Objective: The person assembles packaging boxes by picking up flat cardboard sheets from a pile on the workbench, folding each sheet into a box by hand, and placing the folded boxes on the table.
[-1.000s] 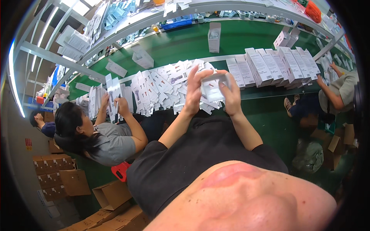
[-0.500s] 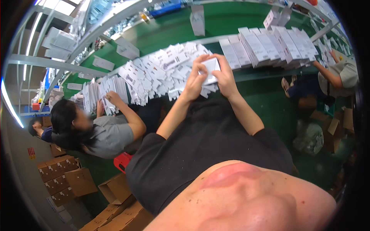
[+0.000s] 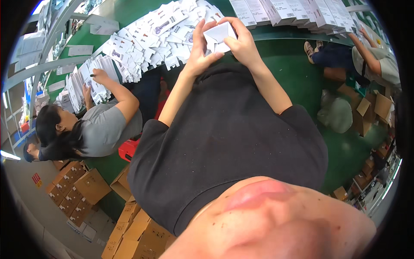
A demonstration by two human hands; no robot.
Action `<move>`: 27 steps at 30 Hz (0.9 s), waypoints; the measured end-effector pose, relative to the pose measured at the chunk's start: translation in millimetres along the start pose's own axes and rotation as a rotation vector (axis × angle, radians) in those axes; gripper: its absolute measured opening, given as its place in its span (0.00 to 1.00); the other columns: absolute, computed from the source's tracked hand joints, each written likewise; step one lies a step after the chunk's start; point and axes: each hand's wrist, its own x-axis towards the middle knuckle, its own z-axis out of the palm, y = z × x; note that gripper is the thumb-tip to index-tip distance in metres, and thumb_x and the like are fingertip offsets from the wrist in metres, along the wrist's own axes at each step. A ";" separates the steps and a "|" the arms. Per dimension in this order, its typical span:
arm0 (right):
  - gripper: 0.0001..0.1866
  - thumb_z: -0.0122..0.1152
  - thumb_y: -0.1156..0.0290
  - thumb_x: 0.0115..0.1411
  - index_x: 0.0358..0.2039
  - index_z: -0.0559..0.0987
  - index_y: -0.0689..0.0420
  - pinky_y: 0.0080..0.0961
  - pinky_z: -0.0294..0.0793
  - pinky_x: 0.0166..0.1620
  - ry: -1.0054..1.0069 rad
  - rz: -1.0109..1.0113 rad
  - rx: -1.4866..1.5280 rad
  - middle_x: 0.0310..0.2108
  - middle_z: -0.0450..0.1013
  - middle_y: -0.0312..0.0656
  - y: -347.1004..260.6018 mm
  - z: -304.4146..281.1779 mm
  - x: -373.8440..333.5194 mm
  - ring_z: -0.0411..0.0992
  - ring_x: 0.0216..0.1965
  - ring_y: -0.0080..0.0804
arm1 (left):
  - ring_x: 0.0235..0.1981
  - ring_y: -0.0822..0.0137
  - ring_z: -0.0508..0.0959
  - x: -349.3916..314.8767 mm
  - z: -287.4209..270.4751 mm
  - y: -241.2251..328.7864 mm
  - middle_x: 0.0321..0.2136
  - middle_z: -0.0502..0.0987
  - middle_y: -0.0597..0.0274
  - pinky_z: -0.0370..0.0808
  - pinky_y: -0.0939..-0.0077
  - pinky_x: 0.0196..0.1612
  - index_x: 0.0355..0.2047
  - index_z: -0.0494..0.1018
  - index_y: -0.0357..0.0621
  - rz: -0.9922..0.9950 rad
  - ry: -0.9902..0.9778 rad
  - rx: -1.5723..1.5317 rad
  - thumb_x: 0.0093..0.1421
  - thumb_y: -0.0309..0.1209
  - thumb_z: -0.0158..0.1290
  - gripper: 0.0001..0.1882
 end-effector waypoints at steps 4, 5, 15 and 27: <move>0.21 0.57 0.75 0.55 0.51 0.78 0.62 0.32 0.71 0.58 -0.012 -0.003 0.073 0.51 0.74 0.47 6.9 -7.3 2.8 0.74 0.54 0.40 | 0.69 0.52 0.64 -7.3 -5.3 -6.9 0.66 0.64 0.44 0.59 0.57 0.71 0.73 0.49 0.39 -0.094 -0.033 0.033 0.50 0.35 0.72 0.56; 0.21 0.57 0.75 0.55 0.51 0.78 0.62 0.32 0.71 0.58 -0.010 0.008 0.070 0.51 0.74 0.47 10.4 -8.5 2.1 0.74 0.54 0.40 | 0.67 0.53 0.66 -7.6 -5.3 -9.0 0.64 0.67 0.45 0.60 0.58 0.71 0.72 0.52 0.39 -0.106 -0.033 0.086 0.49 0.33 0.73 0.55; 0.32 0.79 0.56 0.46 0.52 0.81 0.46 0.38 0.80 0.49 0.080 -0.344 -0.691 0.54 0.73 0.43 14.1 -30.3 6.2 0.76 0.51 0.44 | 0.65 0.45 0.67 34.5 -23.0 -23.1 0.63 0.69 0.47 0.61 0.47 0.67 0.63 0.69 0.46 0.361 0.004 0.845 0.43 0.33 0.73 0.44; 0.28 0.64 0.72 0.55 0.58 0.73 0.66 0.43 0.60 0.71 0.180 -0.365 -1.210 0.62 0.66 0.54 167.5 -93.2 63.6 0.60 0.68 0.54 | 0.77 0.37 0.40 83.2 -152.8 -202.0 0.73 0.46 0.26 0.36 0.17 0.67 0.73 0.53 0.40 -0.735 0.228 1.276 0.51 0.68 0.60 0.61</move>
